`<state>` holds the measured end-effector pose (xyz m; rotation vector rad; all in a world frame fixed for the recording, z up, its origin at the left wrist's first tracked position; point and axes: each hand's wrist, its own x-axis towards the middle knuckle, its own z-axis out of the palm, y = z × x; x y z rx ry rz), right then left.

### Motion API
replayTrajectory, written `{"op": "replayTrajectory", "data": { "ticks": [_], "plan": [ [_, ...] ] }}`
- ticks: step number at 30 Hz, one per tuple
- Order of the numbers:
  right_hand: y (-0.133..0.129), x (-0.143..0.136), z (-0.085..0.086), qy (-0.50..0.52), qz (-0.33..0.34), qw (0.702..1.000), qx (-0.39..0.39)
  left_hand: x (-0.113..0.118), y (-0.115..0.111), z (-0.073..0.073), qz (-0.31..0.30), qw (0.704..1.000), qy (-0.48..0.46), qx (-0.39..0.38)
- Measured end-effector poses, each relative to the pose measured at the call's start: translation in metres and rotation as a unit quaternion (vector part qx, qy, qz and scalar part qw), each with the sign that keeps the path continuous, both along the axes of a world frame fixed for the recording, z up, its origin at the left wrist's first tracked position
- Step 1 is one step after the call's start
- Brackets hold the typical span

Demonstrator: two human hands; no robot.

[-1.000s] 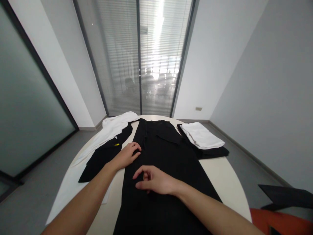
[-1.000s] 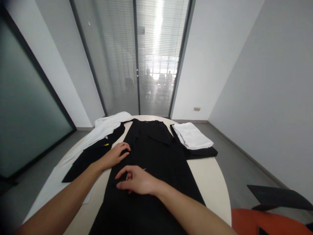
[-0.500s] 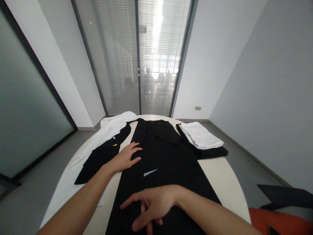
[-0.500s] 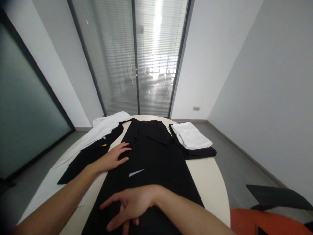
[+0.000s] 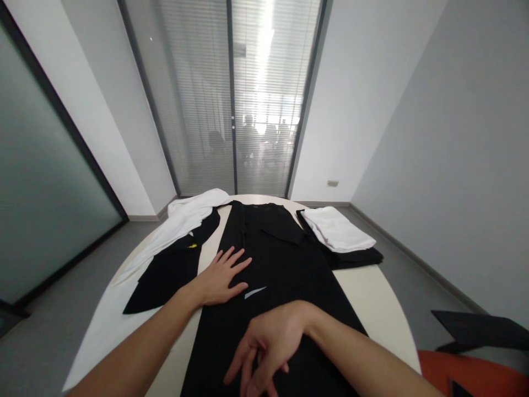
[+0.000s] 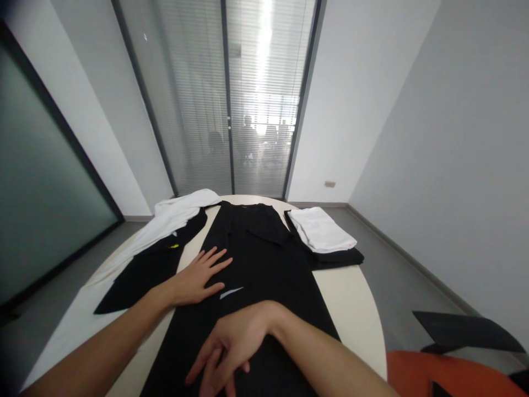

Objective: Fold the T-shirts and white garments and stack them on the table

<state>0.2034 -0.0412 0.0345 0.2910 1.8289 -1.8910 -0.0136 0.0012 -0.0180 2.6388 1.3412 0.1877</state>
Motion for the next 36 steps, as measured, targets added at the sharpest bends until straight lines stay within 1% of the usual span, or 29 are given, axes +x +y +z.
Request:
{"op": "replayTrajectory", "data": {
  "ticks": [1, 2, 3, 4, 5, 6, 7, 8, 9, 11, 13, 14, 16, 18, 21, 26, 27, 30, 33, 34, 36],
  "plan": [
    [0.001, 0.001, 0.003, 0.003, -0.003, 1.0, 0.007, 0.001, -0.001, -0.001, 0.0, 1.0, 0.003, -0.001],
    [0.002, 0.002, 0.005, 0.008, -0.021, 1.0, 0.021, 0.002, -0.001, -0.001, 0.001, 1.0, 0.006, -0.002],
    [0.005, 0.002, 0.007, 0.014, -0.057, 0.997, 0.045, 0.002, -0.002, -0.002, 0.002, 1.0, 0.007, -0.003],
    [0.01, 0.002, 0.007, 0.022, -0.113, 0.99, 0.08, 0.002, -0.002, -0.002, 0.002, 1.0, 0.009, -0.004],
    [0.017, 0.002, 0.006, 0.029, -0.182, 0.975, 0.126, 0.002, -0.002, -0.003, 0.001, 1.0, 0.011, -0.005],
    [0.026, 0.002, 0.004, 0.035, -0.254, 0.95, 0.178, 0.002, -0.003, -0.003, 0.001, 1.0, 0.013, -0.005],
    [0.037, 0.001, 0.002, 0.038, -0.323, 0.916, 0.237, 0.003, -0.003, -0.003, 0.0, 1.0, 0.015, -0.004],
    [0.05, 0.0, -0.001, 0.037, -0.381, 0.875, 0.295, 0.003, -0.003, -0.002, -0.001, 1.0, 0.015, -0.004],
    [0.064, -0.001, -0.004, 0.028, -0.42, 0.836, 0.353, 0.003, -0.004, -0.001, -0.003, 1.0, 0.015, -0.005],
    [0.092, -0.005, -0.008, -0.013, -0.453, 0.761, 0.465, 0.004, -0.004, 0.001, -0.002, 1.0, 0.02, -0.01],
    [0.117, -0.011, -0.011, -0.047, -0.456, 0.693, 0.556, 0.005, -0.004, 0.002, 0.002, 1.0, 0.026, -0.015],
    [0.127, -0.014, -0.013, -0.064, -0.45, 0.67, 0.587, 0.005, -0.004, 0.002, 0.005, 1.0, 0.026, -0.013],
    [0.142, -0.022, -0.017, -0.083, -0.433, 0.638, 0.632, 0.005, -0.004, 0.001, 0.01, 1.0, 0.023, -0.006],
    [0.153, -0.03, -0.023, -0.087, -0.42, 0.621, 0.656, 0.004, -0.003, -0.003, 0.012, 1.0, 0.02, 0.001],
    [0.163, -0.037, -0.031, -0.076, -0.404, 0.612, 0.676, 0.002, -0.002, -0.007, 0.008, 1.0, 0.019, 0.009],
    [0.169, -0.035, -0.038, -0.058, -0.361, 0.569, 0.737, 0.002, -0.001, -0.006, 0.01, 1.0, 0.016, 0.014],
    [0.169, -0.035, -0.038, -0.061, -0.35, 0.565, 0.745, 0.003, -0.002, -0.005, 0.011, 1.0, 0.017, 0.011],
    [0.164, -0.035, -0.039, -0.072, -0.332, 0.563, 0.753, 0.004, -0.003, -0.003, 0.021, 1.0, 0.022, 0.003],
    [0.157, -0.035, -0.041, -0.045, -0.329, 0.568, 0.753, 0.007, -0.004, -0.002, 0.031, 0.999, 0.021, 0.002],
    [0.154, -0.034, -0.043, -0.03, -0.319, 0.576, 0.752, 0.008, -0.005, -0.002, 0.032, 0.999, 0.022, 0.0],
    [0.149, -0.03, -0.046, -0.008, -0.289, 0.602, 0.745, 0.009, -0.006, -0.001, 0.034, 0.999, 0.025, -0.004]
  ]
}}
